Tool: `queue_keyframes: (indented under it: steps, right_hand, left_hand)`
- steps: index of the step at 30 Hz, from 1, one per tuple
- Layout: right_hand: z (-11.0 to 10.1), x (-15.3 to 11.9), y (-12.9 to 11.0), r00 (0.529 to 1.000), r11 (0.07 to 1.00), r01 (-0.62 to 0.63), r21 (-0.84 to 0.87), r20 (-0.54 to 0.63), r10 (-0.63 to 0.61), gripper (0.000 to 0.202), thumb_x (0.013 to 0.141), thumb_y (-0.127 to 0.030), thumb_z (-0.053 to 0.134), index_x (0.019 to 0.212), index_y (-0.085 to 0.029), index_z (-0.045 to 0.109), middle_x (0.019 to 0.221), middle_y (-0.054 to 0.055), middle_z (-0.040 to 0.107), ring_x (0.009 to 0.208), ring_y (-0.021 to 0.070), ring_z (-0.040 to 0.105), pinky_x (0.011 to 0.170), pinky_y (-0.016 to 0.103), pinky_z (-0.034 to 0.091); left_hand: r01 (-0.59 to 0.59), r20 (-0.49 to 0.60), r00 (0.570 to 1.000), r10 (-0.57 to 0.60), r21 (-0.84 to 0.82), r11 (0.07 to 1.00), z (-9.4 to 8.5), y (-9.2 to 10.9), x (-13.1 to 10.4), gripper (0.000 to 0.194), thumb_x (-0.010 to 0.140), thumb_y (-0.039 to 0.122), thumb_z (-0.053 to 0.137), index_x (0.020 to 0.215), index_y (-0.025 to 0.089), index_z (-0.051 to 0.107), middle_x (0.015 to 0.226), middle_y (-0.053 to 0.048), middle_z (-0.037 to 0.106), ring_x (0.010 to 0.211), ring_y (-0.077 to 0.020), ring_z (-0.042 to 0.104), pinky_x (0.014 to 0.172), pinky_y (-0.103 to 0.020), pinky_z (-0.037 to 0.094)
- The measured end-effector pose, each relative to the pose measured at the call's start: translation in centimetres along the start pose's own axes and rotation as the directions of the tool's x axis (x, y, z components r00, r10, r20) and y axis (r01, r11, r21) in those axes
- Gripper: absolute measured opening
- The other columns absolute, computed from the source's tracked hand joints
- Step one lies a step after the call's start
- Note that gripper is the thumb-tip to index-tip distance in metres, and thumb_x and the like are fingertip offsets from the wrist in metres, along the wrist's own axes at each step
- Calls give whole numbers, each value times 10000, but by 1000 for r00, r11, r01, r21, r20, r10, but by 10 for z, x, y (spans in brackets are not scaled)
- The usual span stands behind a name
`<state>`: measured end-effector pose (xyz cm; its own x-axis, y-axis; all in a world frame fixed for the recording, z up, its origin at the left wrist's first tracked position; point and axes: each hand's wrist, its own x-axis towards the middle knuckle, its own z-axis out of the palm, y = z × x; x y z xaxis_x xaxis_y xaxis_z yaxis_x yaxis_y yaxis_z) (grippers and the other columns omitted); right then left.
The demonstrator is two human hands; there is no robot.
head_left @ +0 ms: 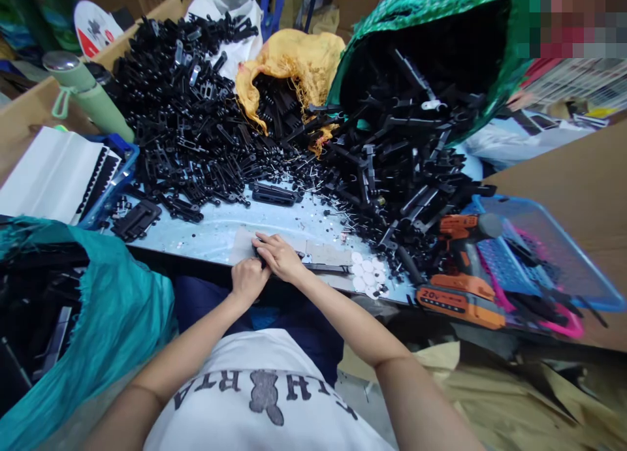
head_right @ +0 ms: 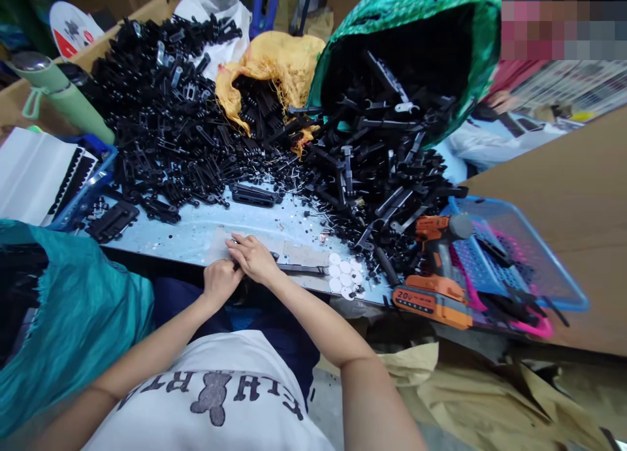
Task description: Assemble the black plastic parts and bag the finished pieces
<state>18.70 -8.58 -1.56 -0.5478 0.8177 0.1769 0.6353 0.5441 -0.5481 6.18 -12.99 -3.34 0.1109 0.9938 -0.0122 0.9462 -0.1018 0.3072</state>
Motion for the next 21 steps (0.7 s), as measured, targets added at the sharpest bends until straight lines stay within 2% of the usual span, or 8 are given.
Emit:
queue_keyframes:
  steps: [4,5,7,9,10,13,17,21]
  right_hand:
    - [-19,-26,3,996,988,81,-132,-25,-85,509,946,-464,274,1343,-194,445,1414,101,395,1204,214,443,1004,410,370]
    - [-27,-38,9,993,976,87,-199,-59,-101,558,921,-516,315,1357,-183,420,1427,116,368,1237,232,411,1016,430,347]
    - [-41,-65,28,987,933,7,-359,-146,-64,677,838,-628,407,1310,-145,466,1362,165,432,1208,278,432,983,456,352]
    - [-52,-87,49,982,864,-102,-493,-188,9,658,781,-681,453,1074,-115,620,1071,179,609,981,275,557,821,406,427]
    - [-56,-95,58,982,834,-127,-536,-185,30,608,782,-679,454,905,-120,658,878,151,640,830,244,581,720,361,433]
    - [-72,-104,68,992,826,-59,-561,-128,-15,551,823,-638,433,565,-170,569,545,59,531,549,156,502,533,286,346]
    - [-96,-111,41,982,953,154,-262,-66,-177,583,853,-660,313,553,-211,532,497,38,477,501,146,462,494,295,316]
    - [-83,-118,-1,963,916,270,296,-62,-264,713,870,-645,20,587,-245,537,476,39,443,499,162,479,529,316,398]
  left_hand:
    - [-155,-77,985,156,14,988,-4,-6,1,380,892,383,422,745,145,680,692,-109,675,689,-225,641,595,-300,419]
    - [-263,-126,956,264,30,964,-6,-8,5,365,898,382,419,795,148,680,760,-114,684,762,-230,642,640,-308,431]
    - [-511,-191,833,518,89,855,-10,-10,19,332,906,370,419,993,148,650,983,-133,673,960,-240,606,768,-333,433]
    - [-691,-149,693,705,138,709,-13,-8,39,368,902,354,440,1164,127,562,1113,-151,627,1036,-242,570,830,-352,417]
    - [-738,-97,652,752,146,659,-14,-5,48,393,897,357,450,1185,107,540,1095,-159,628,1008,-243,578,817,-354,420]
    - [-751,46,658,752,112,650,-23,5,64,405,902,419,405,970,85,624,846,-141,655,800,-230,611,693,-335,431]
    - [-724,0,684,730,-126,678,-49,16,38,587,922,511,202,685,166,613,642,-97,614,637,-185,588,602,-307,412]
    - [-719,-258,622,739,-562,409,-71,34,-8,676,919,527,54,602,204,557,514,-46,555,503,-138,531,543,-285,403]
